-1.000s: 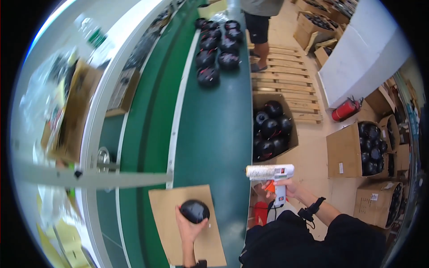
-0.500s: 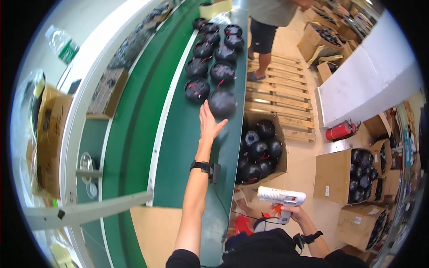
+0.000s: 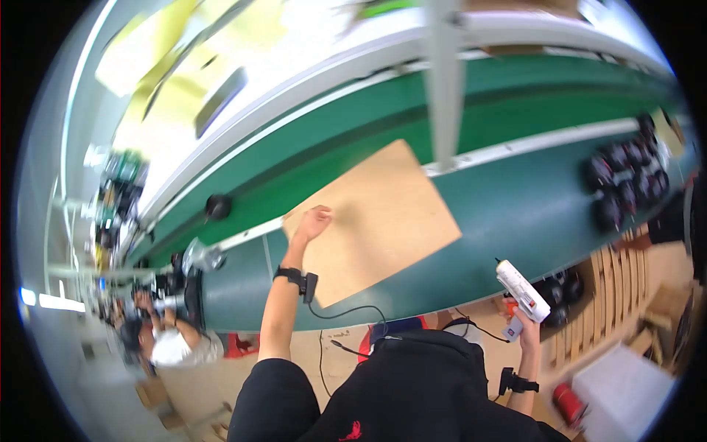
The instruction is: Gluing components inside a plastic electronic housing using a hot glue gun.
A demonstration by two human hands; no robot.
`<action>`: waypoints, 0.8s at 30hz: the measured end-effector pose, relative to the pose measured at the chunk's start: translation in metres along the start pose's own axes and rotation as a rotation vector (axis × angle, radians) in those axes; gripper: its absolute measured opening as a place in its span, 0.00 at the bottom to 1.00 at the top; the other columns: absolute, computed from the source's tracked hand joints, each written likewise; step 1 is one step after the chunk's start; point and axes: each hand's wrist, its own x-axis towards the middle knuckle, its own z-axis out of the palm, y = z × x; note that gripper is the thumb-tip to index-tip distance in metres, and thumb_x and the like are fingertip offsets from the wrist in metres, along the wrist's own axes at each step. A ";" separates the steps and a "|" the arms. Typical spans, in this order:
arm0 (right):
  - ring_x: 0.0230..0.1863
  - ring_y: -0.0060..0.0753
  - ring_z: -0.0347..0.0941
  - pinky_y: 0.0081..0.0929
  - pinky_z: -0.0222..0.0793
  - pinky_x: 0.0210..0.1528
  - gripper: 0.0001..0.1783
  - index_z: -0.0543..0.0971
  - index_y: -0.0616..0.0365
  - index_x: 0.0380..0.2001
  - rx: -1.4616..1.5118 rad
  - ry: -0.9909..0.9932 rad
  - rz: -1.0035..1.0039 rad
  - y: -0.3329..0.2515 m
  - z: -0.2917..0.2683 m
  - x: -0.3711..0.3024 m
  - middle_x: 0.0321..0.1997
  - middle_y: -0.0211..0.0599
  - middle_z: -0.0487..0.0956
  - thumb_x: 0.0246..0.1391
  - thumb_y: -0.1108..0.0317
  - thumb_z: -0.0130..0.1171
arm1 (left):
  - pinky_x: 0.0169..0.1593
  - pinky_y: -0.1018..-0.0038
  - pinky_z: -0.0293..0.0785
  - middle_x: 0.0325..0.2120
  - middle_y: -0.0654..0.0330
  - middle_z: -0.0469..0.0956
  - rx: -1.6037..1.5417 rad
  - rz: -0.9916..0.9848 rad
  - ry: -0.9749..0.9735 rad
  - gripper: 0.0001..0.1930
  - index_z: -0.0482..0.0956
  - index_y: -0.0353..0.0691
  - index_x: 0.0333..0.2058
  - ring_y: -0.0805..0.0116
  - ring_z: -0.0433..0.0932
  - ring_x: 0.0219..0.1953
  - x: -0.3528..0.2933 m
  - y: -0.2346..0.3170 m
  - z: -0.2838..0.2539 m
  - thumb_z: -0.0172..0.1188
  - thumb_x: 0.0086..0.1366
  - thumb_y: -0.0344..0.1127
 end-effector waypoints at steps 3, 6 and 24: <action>0.36 0.32 0.83 0.22 0.71 0.31 0.18 0.77 0.59 0.52 -0.106 -0.104 -0.009 -0.009 0.013 0.004 0.47 0.40 0.83 0.58 0.68 0.61 | 0.55 0.58 0.77 0.41 0.45 0.84 0.430 -0.295 0.221 0.20 0.84 0.42 0.46 0.48 0.82 0.48 -0.095 -0.102 -0.087 0.62 0.55 0.41; 0.34 0.31 0.82 0.23 0.71 0.31 0.14 0.78 0.58 0.47 -0.238 -0.087 0.051 -0.027 0.055 0.002 0.45 0.38 0.83 0.58 0.68 0.61 | 0.55 0.63 0.78 0.42 0.45 0.84 0.417 -0.551 0.371 0.21 0.85 0.40 0.44 0.50 0.83 0.48 -0.157 -0.175 -0.145 0.67 0.52 0.43; 0.34 0.27 0.81 0.24 0.71 0.34 0.12 0.79 0.60 0.47 -0.649 0.132 0.178 -0.053 0.239 -0.039 0.43 0.34 0.83 0.60 0.71 0.60 | 0.37 0.48 0.86 0.48 0.39 0.73 -0.846 -0.683 0.809 0.38 0.61 0.30 0.61 0.44 0.79 0.39 0.029 -0.392 -0.274 0.65 0.63 0.50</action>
